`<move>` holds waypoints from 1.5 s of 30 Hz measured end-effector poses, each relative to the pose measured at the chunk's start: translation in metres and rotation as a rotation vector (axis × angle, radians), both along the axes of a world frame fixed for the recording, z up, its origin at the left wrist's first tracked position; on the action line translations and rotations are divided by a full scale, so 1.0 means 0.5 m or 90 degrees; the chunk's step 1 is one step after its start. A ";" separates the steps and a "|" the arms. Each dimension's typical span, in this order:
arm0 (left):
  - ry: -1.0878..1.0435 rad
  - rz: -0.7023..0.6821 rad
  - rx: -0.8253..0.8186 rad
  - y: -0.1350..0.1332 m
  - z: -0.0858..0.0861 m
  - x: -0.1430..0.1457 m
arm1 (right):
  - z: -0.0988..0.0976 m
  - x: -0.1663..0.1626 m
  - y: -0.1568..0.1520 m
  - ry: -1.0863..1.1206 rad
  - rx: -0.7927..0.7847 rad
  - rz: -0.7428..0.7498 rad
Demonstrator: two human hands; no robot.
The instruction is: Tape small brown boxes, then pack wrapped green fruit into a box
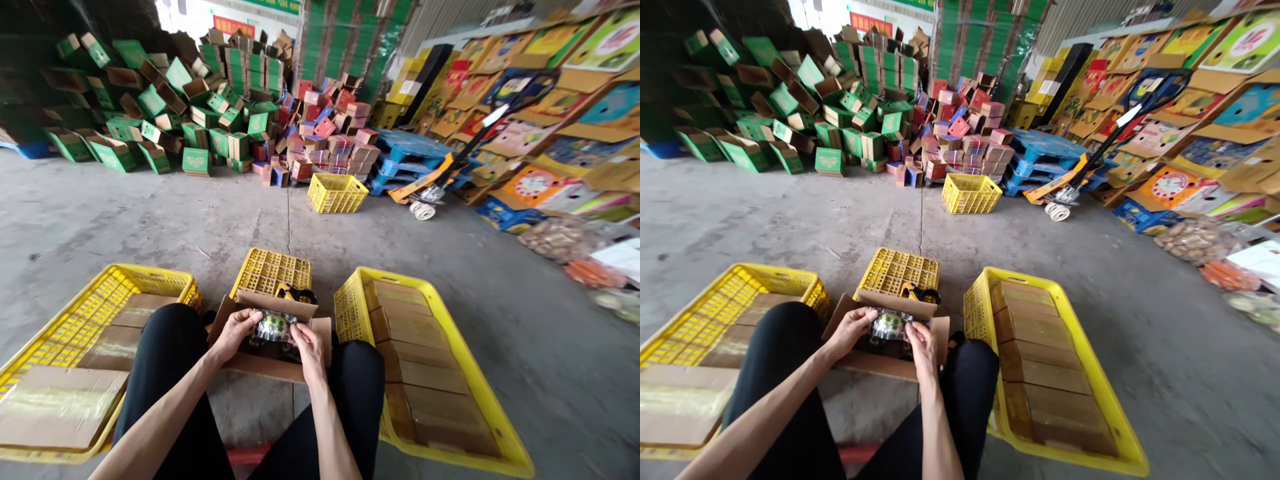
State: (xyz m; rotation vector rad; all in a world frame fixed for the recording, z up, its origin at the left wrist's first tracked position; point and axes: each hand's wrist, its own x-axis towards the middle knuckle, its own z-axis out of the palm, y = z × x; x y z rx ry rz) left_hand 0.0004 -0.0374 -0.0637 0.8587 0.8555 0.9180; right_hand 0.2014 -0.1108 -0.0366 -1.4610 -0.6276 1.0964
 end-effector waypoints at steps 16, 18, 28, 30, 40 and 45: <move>-0.022 -0.076 -0.055 -0.005 0.015 -0.003 | -0.028 0.012 0.008 0.057 -0.002 -0.048; -0.021 -0.057 -0.063 -0.005 0.014 -0.002 | -0.028 0.011 0.008 0.066 -0.003 -0.042; -0.039 0.009 -0.082 0.009 0.020 0.005 | -0.027 0.015 0.017 0.094 0.009 0.003; -0.047 0.015 -0.084 0.013 0.021 0.006 | -0.022 0.015 0.018 0.094 0.016 0.030; -0.095 -0.020 -0.095 0.008 0.030 0.007 | 0.010 0.009 0.008 0.053 0.037 0.080; -0.099 -0.005 -0.109 0.008 0.012 0.001 | 0.009 -0.002 0.007 0.064 0.038 0.082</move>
